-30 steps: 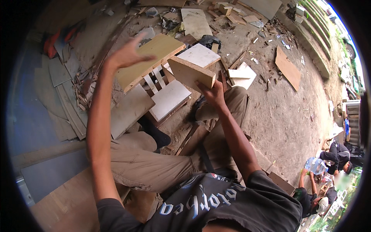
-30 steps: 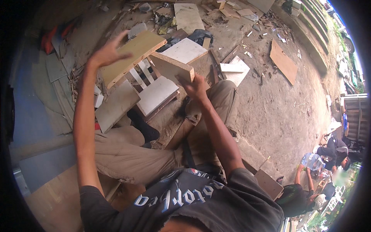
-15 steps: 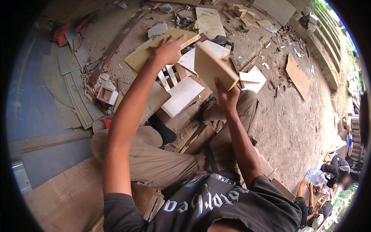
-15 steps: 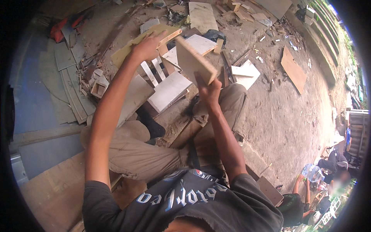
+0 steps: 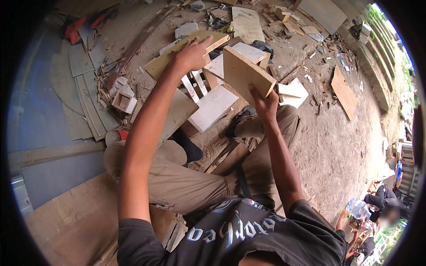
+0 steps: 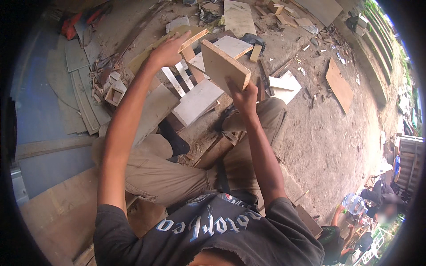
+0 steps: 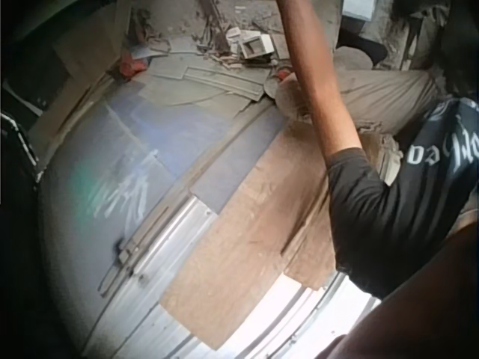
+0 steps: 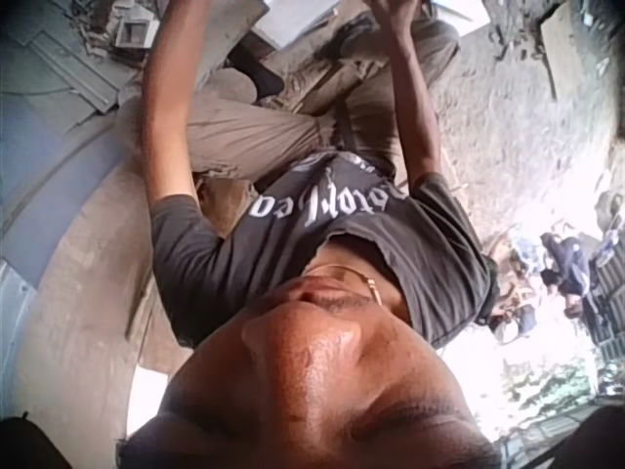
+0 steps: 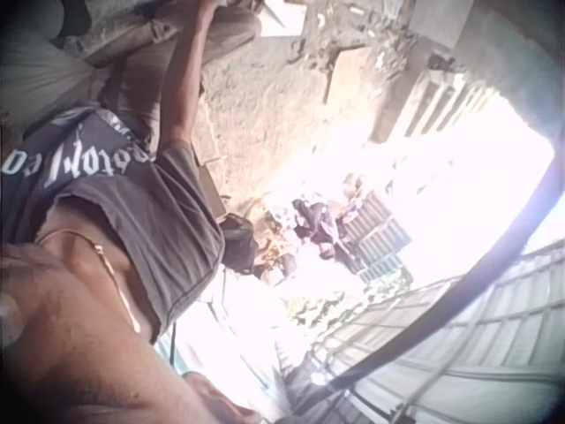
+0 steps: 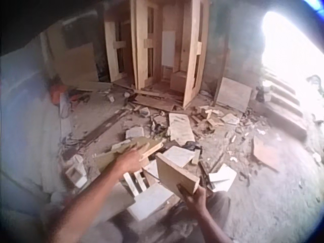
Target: The person sits on the floor and uses a hand saw to cut a white rectangular board, then assembles the cut pieces into a small wooden frame structure. The person uses a hammer to secure the joints of the assembled frame.
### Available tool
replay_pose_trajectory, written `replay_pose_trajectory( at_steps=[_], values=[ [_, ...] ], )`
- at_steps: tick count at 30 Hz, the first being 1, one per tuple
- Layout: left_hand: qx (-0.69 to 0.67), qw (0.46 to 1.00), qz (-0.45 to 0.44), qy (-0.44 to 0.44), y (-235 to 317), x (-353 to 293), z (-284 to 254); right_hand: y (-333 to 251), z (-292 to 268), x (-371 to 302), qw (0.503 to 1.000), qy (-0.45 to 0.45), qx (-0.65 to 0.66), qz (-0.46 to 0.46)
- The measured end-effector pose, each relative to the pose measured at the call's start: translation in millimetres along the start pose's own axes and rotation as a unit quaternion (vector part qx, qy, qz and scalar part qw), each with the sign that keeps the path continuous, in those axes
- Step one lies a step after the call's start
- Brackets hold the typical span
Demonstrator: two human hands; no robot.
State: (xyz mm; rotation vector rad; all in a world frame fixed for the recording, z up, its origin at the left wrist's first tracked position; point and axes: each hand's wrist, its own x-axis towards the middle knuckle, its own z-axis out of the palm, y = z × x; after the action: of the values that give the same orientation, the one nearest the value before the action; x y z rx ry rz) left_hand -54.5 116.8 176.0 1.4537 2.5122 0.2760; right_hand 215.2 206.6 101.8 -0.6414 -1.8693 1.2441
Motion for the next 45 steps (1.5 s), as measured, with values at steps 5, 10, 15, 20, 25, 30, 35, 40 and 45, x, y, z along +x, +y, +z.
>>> replay_pose_trajectory(
  at_steps=[5,10,15,20,25,30,35,40,45],
  values=[
    [-0.022,1.000,0.002,-0.003,-7.1,-0.6,-2.1,-5.9,4.3,4.0,1.000,-0.026,-0.003,-0.017],
    [-0.037,0.999,-0.005,-0.010,-12.6,-2.2,-3.5,-15.5,5.9,11.5,0.996,-0.072,-0.051,-0.003],
    [-0.030,0.999,0.008,-0.011,-3.1,-7.0,-3.8,-20.6,12.1,24.5,0.992,-0.092,-0.081,0.010],
    [-0.038,0.999,-0.004,-0.003,8.1,-7.3,-1.3,-10.0,14.3,38.7,0.994,-0.077,-0.071,-0.036],
    [-0.006,1.000,0.010,-0.001,11.1,-3.8,0.4,-9.2,15.5,36.4,0.994,-0.052,-0.081,-0.052],
    [0.008,1.000,-0.004,-0.004,13.5,-0.1,2.9,-7.3,18.6,34.1,0.995,-0.036,-0.080,-0.054],
    [0.015,1.000,0.004,0.020,26.0,-3.6,12.5,20.6,30.1,17.9,0.996,0.008,-0.063,-0.058],
    [-0.011,0.999,0.030,0.015,9.1,-3.3,14.8,30.3,37.3,29.1,0.998,-0.008,-0.056,-0.036],
    [0.010,1.000,-0.005,-0.002,18.5,-8.2,4.9,26.9,35.2,35.4,0.998,-0.016,-0.032,-0.052]
  ],
)
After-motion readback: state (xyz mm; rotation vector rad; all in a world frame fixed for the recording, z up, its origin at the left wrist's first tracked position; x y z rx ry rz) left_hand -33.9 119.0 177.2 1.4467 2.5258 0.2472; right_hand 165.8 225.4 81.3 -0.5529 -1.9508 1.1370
